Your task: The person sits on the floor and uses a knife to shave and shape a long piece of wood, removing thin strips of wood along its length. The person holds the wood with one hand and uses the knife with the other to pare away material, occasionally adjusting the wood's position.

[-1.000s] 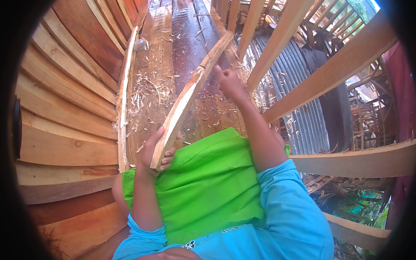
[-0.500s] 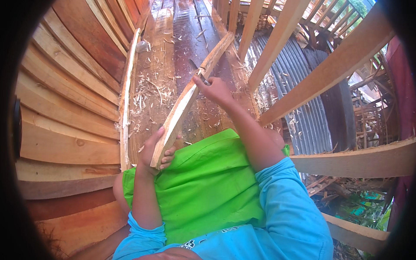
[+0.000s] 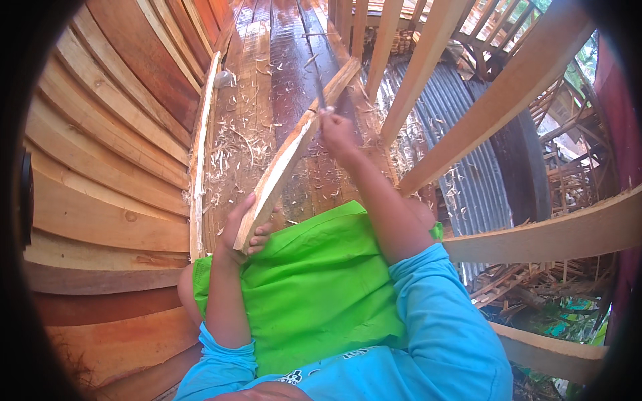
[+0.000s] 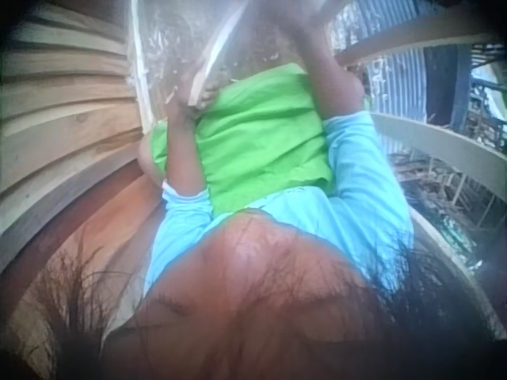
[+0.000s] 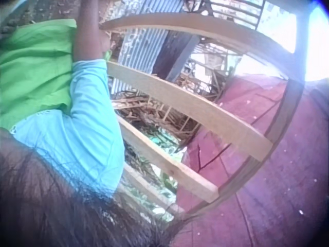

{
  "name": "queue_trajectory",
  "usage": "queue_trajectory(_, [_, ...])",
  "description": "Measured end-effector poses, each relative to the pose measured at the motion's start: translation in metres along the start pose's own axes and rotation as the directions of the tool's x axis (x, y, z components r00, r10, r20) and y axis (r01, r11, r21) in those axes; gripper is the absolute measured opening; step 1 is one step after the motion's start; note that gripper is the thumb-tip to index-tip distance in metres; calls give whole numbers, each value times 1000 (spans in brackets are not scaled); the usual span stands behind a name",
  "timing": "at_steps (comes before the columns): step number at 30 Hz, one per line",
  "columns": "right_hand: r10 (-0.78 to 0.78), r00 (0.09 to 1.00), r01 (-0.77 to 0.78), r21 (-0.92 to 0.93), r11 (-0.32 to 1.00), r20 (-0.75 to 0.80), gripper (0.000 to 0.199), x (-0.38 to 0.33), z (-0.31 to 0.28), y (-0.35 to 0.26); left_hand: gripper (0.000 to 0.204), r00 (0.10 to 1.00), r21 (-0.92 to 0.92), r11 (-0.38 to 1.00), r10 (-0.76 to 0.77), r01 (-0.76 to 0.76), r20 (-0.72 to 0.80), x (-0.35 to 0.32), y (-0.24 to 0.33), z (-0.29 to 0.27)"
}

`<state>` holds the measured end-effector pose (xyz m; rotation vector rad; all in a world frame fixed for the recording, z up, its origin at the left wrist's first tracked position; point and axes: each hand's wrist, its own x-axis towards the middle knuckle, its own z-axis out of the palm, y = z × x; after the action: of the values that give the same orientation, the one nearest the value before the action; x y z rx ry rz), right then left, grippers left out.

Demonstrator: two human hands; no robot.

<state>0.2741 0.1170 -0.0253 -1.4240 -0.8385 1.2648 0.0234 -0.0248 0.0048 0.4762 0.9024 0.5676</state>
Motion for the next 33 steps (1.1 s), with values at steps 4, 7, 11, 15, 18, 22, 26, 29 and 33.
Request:
queue_trajectory(4, [-59,974,110,-225,968,219,43,-19,-25,-33,58,999,-11,1000,18,-18,38,0,0,-8])
queue_trajectory(7, [281,758,90,-522,848,588,44,-40,-34,-45,59,999,-7,1000,20,-20,33,-2,-1,-10])
queue_trajectory(11, [-529,526,8,618,786,666,51,-18,-84,-31,60,999,-1,1000,19,-19,31,2,2,-1])
queue_trajectory(15, [-512,594,-105,691,716,621,53,-19,-73,-20,61,998,-2,1000,16,-16,61,3,1,-9])
queue_trajectory(18, [-296,665,-162,519,839,686,44,-34,-51,-18,60,999,-9,1000,7,-7,47,3,-1,-11])
queue_trajectory(22, [-103,746,12,140,990,658,27,-35,-41,-16,59,998,-62,998,-17,21,60,4,0,-8])
queue_trajectory(26, [-63,789,228,-195,954,611,20,-41,-32,-10,60,992,-171,984,-30,51,121,2,4,-18])
queue_trajectory(29, [-157,758,351,-193,916,633,18,-44,-29,6,61,977,-253,961,-60,112,204,6,8,-21])
queue_trajectory(33, [-205,697,555,-336,761,687,19,-58,-10,26,62,949,-393,898,-76,198,305,6,10,-31])
